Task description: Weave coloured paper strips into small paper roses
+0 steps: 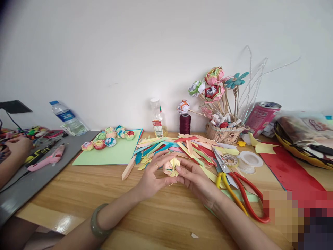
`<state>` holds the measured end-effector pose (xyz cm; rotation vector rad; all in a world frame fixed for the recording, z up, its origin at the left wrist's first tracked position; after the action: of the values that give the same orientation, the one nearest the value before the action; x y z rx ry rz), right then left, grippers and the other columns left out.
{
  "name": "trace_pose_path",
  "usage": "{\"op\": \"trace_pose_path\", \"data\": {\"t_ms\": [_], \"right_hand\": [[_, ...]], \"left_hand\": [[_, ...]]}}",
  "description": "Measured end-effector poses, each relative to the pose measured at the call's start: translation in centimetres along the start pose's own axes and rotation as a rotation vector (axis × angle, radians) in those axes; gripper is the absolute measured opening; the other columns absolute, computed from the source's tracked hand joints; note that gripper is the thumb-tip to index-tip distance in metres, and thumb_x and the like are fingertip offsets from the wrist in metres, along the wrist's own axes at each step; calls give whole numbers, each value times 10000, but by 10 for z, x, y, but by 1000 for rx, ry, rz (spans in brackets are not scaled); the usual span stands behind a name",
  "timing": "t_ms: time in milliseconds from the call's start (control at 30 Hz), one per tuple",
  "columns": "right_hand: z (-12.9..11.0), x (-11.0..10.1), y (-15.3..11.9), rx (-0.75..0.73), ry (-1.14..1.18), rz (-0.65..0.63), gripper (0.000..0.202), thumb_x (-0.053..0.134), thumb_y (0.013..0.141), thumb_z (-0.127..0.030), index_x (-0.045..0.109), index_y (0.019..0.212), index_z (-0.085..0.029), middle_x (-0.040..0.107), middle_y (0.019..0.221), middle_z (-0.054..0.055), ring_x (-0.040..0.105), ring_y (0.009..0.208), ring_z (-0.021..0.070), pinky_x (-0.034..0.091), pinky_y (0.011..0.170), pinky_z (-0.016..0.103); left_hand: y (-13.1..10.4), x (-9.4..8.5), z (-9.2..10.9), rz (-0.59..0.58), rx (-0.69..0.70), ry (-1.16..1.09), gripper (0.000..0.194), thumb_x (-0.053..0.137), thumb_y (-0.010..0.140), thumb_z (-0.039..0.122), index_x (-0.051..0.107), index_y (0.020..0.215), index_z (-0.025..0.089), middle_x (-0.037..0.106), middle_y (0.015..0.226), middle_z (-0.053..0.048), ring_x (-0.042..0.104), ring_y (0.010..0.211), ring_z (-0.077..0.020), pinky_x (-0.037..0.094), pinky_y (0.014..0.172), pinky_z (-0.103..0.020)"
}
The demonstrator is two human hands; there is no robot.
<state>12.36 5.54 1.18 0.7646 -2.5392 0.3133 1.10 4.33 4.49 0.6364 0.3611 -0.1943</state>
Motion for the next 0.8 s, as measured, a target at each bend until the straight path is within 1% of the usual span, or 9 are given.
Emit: {"op": "trace_pose_path", "data": {"t_ms": [67,133,233,367,433,533,667,800], "right_hand": [[-4,-2,-1,-43,-31,47,377,669,739,-318,591,1099,-240,610,1132,67,543,1067,218,442,876,339],[-8,-5,-1,-99,-77,93,396,702,699,-326,590,1071,-248,607,1130,57,524,1084,225,415,904,351],[-13,-7,0,-163,-156,145,391,734,651,-335,586,1002,-249,601,1103,43,510,1074,228,402,898,350],[-12,-5,2,-199,-247,137,325,731,650,-332,570,914,-233,600,987,27,527,987,206,419,847,327],[-11,-4,2,-202,-281,119,317,727,653,-330,553,897,-227,596,956,26,537,949,198,425,828,321],[-10,-3,3,-205,-305,121,343,734,639,-336,528,887,-220,585,945,32,539,915,194,438,797,318],[-10,-2,3,-211,-292,124,363,745,628,-318,501,883,-237,569,904,13,540,876,178,448,743,295],[-7,-2,5,-235,-281,91,378,753,625,-287,478,881,-240,570,901,14,553,855,175,454,712,289]], "left_hand": [[-1,-3,3,28,12,-32,497,616,745,325,488,1219,254,528,1230,-82,398,1201,-236,312,1017,-431],[-2,-9,4,110,-4,-44,408,573,780,271,513,1183,256,522,1200,-77,433,1155,-224,325,999,-424],[-5,-16,2,213,-38,-12,283,578,770,218,596,1051,243,542,1033,-65,496,1025,-206,383,920,-396],[-6,-18,1,275,-35,22,173,591,758,193,641,921,224,547,882,-43,520,893,-178,415,834,-352],[-5,-19,0,295,-36,25,136,590,758,186,646,878,218,557,839,-34,521,851,-167,419,806,-337],[-4,-19,0,299,-56,19,112,598,747,180,645,845,211,565,813,-32,519,840,-170,418,798,-334],[-5,-16,-5,286,-142,-58,76,595,743,194,624,813,206,570,840,-38,526,869,-179,416,828,-342],[-7,-14,-11,290,-226,-128,57,594,735,205,599,791,195,558,837,-42,524,878,-184,418,835,-344]]}}
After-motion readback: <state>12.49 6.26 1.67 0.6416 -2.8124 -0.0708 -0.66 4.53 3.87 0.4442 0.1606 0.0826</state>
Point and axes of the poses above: each hand's wrist, its own y-axis towards the middle knuckle, its own x-axis out of the palm, z = x × y, the point moved 6 cm from there along y, towards the middle knuckle
